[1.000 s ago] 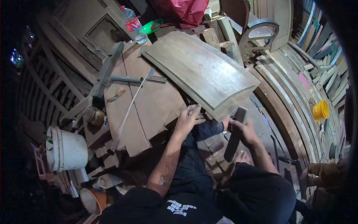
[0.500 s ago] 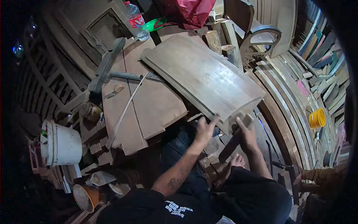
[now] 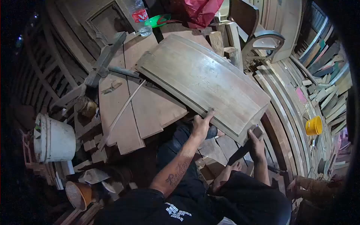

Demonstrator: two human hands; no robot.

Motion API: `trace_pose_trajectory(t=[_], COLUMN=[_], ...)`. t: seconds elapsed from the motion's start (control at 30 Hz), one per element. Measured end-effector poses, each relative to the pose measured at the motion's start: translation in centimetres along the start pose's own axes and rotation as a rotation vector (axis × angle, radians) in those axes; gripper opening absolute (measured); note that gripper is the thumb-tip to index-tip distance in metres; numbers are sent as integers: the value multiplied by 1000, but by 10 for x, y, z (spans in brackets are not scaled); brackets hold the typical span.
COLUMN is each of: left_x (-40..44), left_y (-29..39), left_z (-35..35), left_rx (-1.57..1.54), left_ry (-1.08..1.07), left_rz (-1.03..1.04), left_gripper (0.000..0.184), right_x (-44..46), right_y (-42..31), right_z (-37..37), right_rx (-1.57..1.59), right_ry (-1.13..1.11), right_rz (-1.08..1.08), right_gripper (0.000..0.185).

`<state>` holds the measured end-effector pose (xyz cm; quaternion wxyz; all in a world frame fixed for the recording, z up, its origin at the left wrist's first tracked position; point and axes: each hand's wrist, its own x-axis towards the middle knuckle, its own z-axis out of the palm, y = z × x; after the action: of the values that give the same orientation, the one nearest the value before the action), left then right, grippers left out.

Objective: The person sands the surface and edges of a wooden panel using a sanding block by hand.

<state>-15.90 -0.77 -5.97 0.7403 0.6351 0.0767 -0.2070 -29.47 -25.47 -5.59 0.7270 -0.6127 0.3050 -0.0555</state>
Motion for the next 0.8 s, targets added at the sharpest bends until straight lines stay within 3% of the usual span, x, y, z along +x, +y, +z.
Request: trace_pose_trajectory(t=[0.17,0.23,0.3,0.4,0.43,0.5,0.53,0.67,0.73,0.8], left_x=[-26,-35,-49,-55,-63,-75,-86,-108,-98,-77], left_y=[2,-1,-1,-44,-58,-69,-70,-67,-83,-89], left_z=[22,30,28,14,9,3,4,10,2,0], left_rx=[-4,-237,-201,-222,-214,-270,-263,-300,-101,-90], left_ry=[45,-35,-27,18,7,-46,-42,-73,-65,19], left_rz=[37,48,51,63,44,75,-15,16,-38,81], left_gripper=[69,70,70,45,45,42,36,39,43,43], right_x=[24,27,19,23,44,46,46,75,71,83], right_y=[6,-5,-21,-27,-6,-34,-44,-66,-88,-75], right_z=[-17,-27,-12,-10,-23,-13,-6,14,35,45], right_rx=[65,57,32,-63,-105,-168,-188,-381,-543,-388], right_ry=[21,-46,14,24,-4,-163,-173,-211,-186,-127], right_rz=[-55,-31,-60,-82,-152,-107,-138,-256,-122,-246], right_gripper=[50,50,52,53,48,46,42,38,38,38])
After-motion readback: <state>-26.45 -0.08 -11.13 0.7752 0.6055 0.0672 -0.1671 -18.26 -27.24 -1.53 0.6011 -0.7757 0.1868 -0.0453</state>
